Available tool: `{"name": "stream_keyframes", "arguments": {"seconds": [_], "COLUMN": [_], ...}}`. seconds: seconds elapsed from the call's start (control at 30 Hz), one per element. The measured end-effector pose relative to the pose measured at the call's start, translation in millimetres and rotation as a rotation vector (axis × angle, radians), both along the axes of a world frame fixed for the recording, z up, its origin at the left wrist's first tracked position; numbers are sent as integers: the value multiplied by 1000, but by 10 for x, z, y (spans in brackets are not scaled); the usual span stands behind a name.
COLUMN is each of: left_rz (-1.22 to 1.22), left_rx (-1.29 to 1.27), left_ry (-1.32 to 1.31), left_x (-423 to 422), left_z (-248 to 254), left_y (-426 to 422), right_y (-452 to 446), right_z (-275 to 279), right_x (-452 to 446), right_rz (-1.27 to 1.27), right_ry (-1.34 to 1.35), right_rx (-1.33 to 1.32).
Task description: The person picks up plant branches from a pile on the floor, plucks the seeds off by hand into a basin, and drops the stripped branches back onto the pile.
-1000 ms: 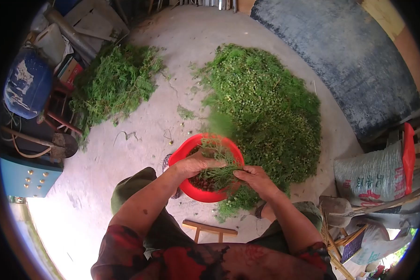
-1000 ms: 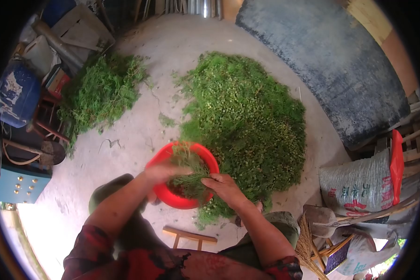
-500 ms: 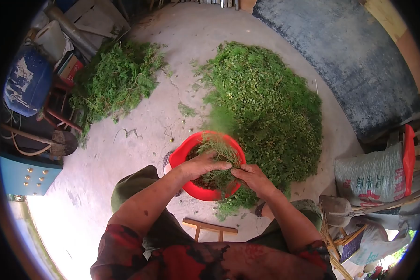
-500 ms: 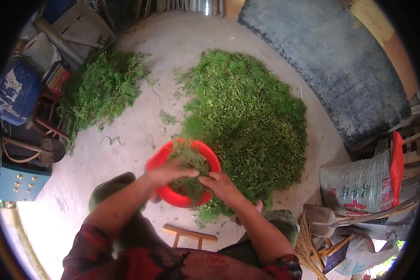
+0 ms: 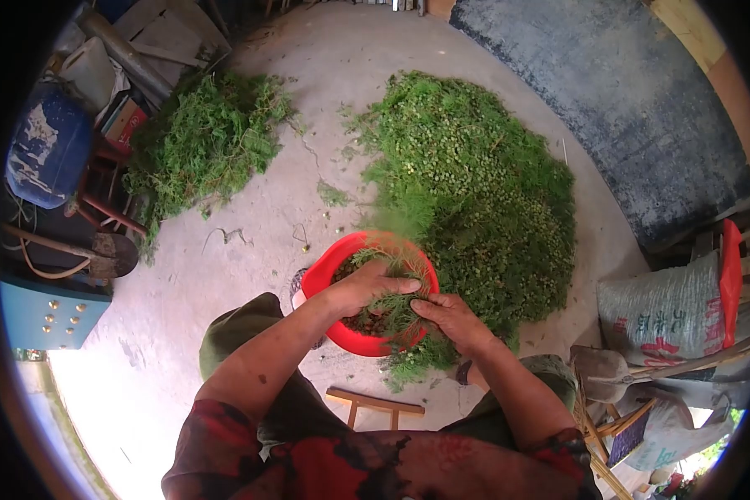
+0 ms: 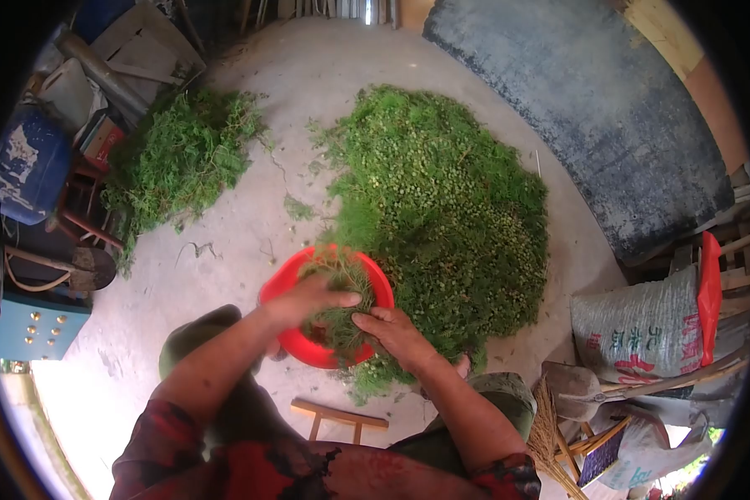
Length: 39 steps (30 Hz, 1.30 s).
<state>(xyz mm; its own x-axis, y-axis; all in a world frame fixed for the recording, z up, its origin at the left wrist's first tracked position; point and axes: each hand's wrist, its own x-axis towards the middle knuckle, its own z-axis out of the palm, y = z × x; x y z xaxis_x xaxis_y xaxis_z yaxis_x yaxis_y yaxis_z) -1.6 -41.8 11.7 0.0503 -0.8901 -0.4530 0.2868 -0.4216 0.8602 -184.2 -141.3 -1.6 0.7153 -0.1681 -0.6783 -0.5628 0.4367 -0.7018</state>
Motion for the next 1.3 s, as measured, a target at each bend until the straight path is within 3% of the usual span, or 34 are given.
{"name": "stream_keyframes", "arguments": {"seconds": [0.17,0.37,0.47,0.57,0.6,0.7,0.73,0.83,0.87,1.07,1.17,1.2,1.3], "left_rz": [-95,242,112,96,94,-50,-84,-202,-221,-331,-433,-333,-230], "left_rx": [258,180,192,121,193,-144,-55,-166,-175,-296,-201,-144,-140], "left_ry": [29,85,143,101,-34,-394,-142,-212,-123,-901,-1176,-1216,-1324], "left_x": [36,-42,214,438,483,470,360,148,63,81,226,333,522], "left_z": [234,133,-187,-93,-181,-443,-96,-50,-140,-434,-334,-572,-594], "left_y": [-16,-39,-8,79,99,123,115,87,85,14,62,112,217], "right_y": [39,27,-29,-152,-191,-213,-213,-180,-141,-111,-87,-101,-429], "right_z": [-40,6,-20,58,96,36,17,26,72,4,126,179,220], "right_x": [5,8,10,-27,-39,-45,-49,-7,21,-23,-47,-49,-231], "right_rz": [-99,-157,-219,-279,-298,-375,-377,-385,-393,-395,-449,-473,-540], "right_ry": [-27,-84,-40,-10,-7,-56,-59,-68,-65,-58,28,59,-107], "right_rx": [-31,-67,-115,-72,-45,54,72,110,113,56,-59,-99,45]}}
